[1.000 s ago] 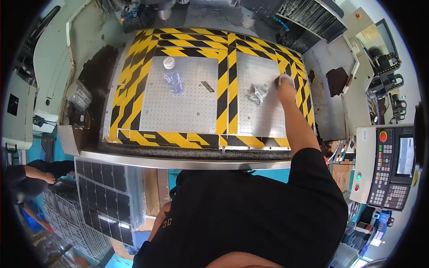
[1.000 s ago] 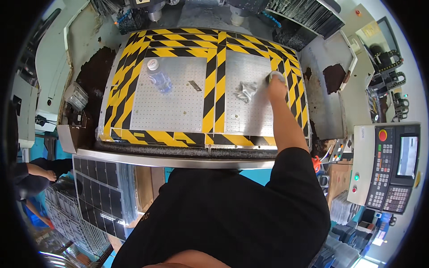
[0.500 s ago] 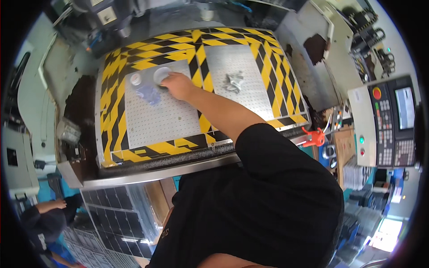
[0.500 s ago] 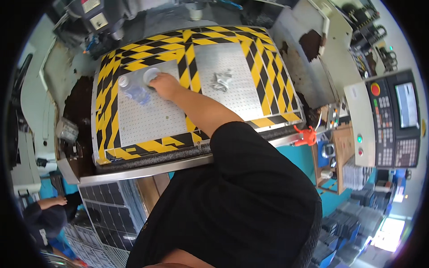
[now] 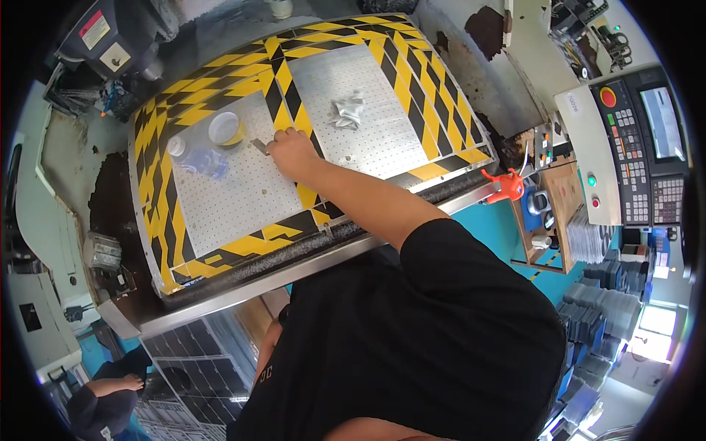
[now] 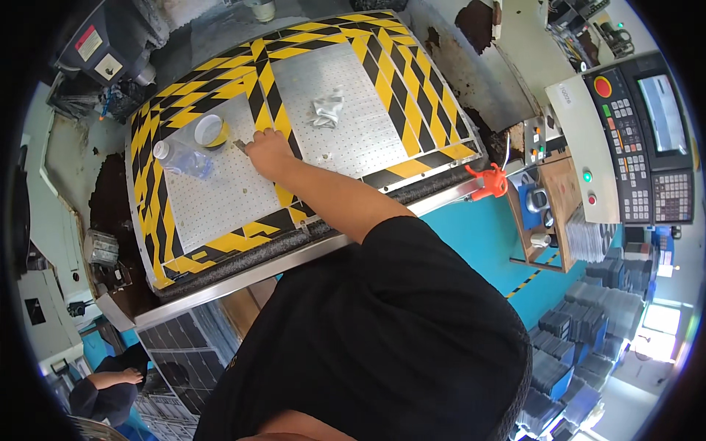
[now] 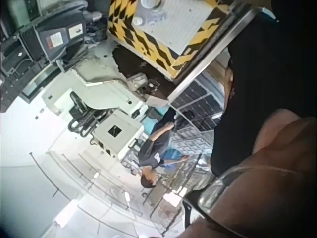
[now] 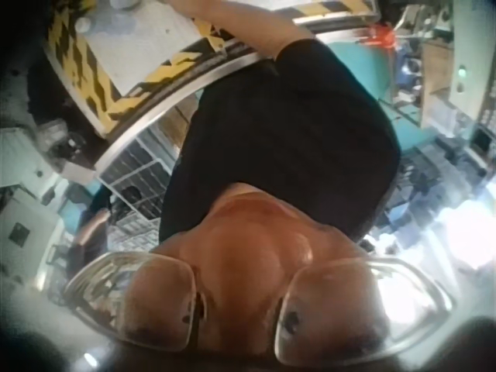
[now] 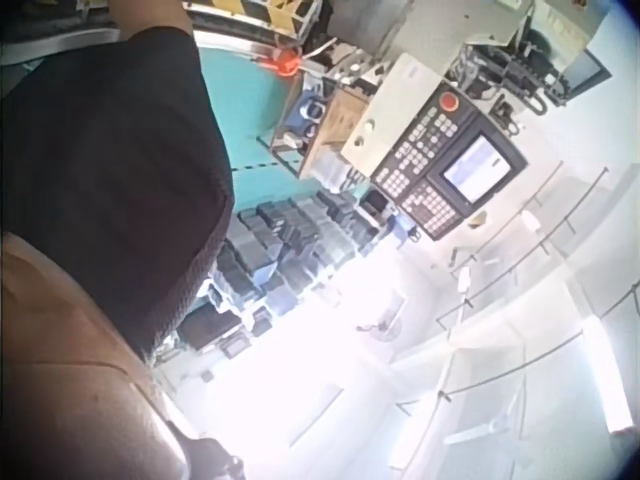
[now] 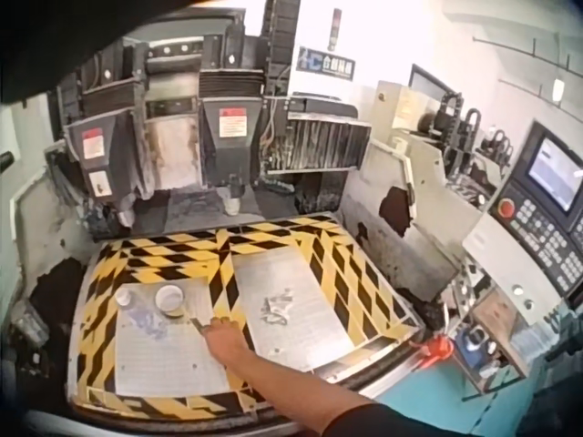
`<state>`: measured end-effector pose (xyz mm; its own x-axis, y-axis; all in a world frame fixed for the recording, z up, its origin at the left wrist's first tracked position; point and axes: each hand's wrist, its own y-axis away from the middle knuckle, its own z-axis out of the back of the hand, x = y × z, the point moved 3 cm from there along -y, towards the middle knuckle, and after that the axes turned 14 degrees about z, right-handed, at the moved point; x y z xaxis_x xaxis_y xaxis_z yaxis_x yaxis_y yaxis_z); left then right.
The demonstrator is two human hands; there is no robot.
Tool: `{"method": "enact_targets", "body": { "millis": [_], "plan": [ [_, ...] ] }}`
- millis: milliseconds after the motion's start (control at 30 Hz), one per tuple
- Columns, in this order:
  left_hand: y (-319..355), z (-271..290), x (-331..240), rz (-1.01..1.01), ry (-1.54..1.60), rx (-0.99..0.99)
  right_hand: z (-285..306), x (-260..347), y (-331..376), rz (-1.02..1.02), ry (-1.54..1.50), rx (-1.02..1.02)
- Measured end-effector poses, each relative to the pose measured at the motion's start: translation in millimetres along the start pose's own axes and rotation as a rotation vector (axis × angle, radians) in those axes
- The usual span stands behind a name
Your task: The person sprays the work surface with a nozzle, wipes it with a cloth, and places a panel on it. They use a blade to remove old tape, apply new tape from a roll, and trim the edges before placing the panel back down for final adjustments.
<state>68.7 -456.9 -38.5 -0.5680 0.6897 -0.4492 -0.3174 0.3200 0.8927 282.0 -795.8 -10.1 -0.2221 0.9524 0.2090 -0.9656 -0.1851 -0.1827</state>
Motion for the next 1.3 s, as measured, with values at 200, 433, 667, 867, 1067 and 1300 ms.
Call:
{"method": "enact_targets", "body": {
  "millis": [200, 433, 667, 867, 1067, 1300],
  "plan": [
    [-34.0, 15.6, 60.7, 0.063, 0.142, 0.025, 12.6, 19.3, -39.5, -0.186, -0.075, 0.146],
    [42.9, 12.1, -59.8, -0.093, -0.133, 0.014, 14.3, -12.5, -53.0, -0.274, -0.259, 0.305],
    [46.0, 15.1, -137.4, -0.449, 0.046, -0.696, 12.8, -26.0, -53.8, -0.096, -0.301, 0.269],
    [22.4, 6.3, -146.2, -0.645, -0.502, -1.374, 39.5, -97.1, -43.4, 0.386, -0.258, 0.351],
    [27.5, 3.9, -156.7, -0.717, -0.511, -1.393, 98.1, -259.7, -73.4, 0.307, -0.280, 0.182],
    [22.3, 8.1, -170.3, -0.637, -0.549, -1.315, 86.0, -264.3, -123.4, 0.119, -0.741, 0.377]
  ]
}}
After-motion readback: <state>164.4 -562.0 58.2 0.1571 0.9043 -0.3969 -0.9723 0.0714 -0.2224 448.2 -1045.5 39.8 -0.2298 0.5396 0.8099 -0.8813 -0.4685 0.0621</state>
